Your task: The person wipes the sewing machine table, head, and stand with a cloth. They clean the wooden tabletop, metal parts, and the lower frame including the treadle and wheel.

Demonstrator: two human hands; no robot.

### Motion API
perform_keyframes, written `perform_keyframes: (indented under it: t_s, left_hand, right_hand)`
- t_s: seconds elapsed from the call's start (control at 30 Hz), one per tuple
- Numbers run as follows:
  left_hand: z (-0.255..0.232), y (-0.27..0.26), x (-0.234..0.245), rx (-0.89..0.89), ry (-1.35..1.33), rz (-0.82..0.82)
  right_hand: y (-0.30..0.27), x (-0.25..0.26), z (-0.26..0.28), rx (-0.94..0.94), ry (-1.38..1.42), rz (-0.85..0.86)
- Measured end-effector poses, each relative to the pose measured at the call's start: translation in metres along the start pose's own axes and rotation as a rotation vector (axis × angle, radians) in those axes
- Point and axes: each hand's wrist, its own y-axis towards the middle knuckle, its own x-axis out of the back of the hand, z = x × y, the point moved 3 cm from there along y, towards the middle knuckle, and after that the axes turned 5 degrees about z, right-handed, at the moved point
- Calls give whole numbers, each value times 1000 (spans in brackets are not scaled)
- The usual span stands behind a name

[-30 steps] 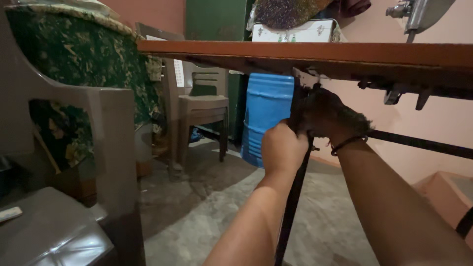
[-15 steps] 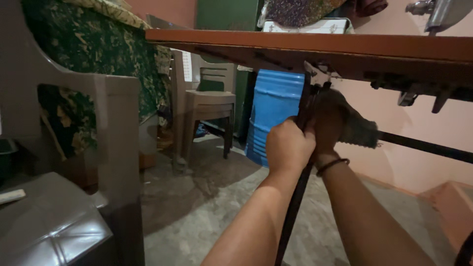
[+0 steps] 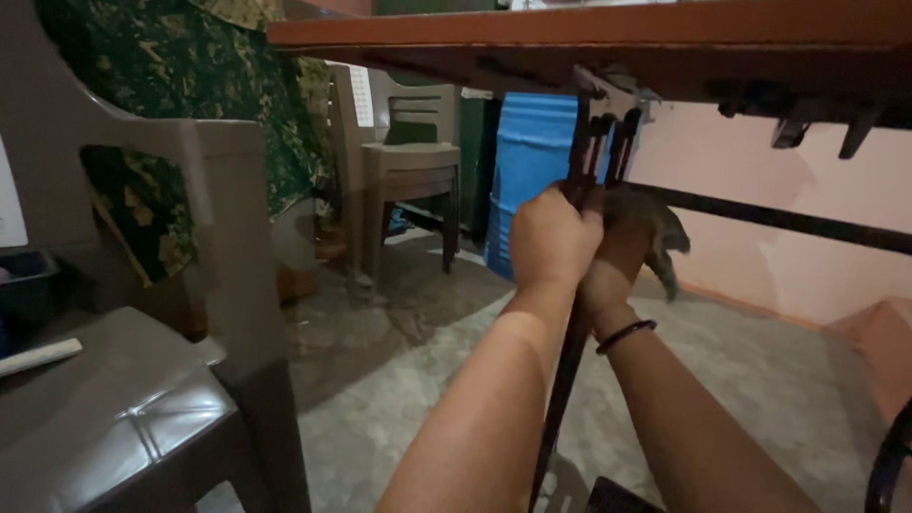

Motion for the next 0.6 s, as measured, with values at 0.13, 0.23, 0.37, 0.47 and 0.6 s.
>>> perform_keyframes:
  t_s: [0.13, 0.23, 0.37, 0.47, 0.6]
  left_hand:
    - [-1, 1, -1, 2, 38, 3]
    - [1, 0, -2, 3, 76, -6]
    - [1, 2, -3, -3, 82, -13]
    - [1, 0, -3, -27, 33, -26]
    - [0, -2, -2, -54, 52, -47]
  right_hand:
    - [6, 0, -13, -260, 142, -50]
    - [-11, 10, 3, 145, -301, -475]
    - [-13, 5, -11, -99, 165, -222]
    - [-20, 4, -22, -227, 154, -124]
    - [-44, 5, -24, 153, -241, -240]
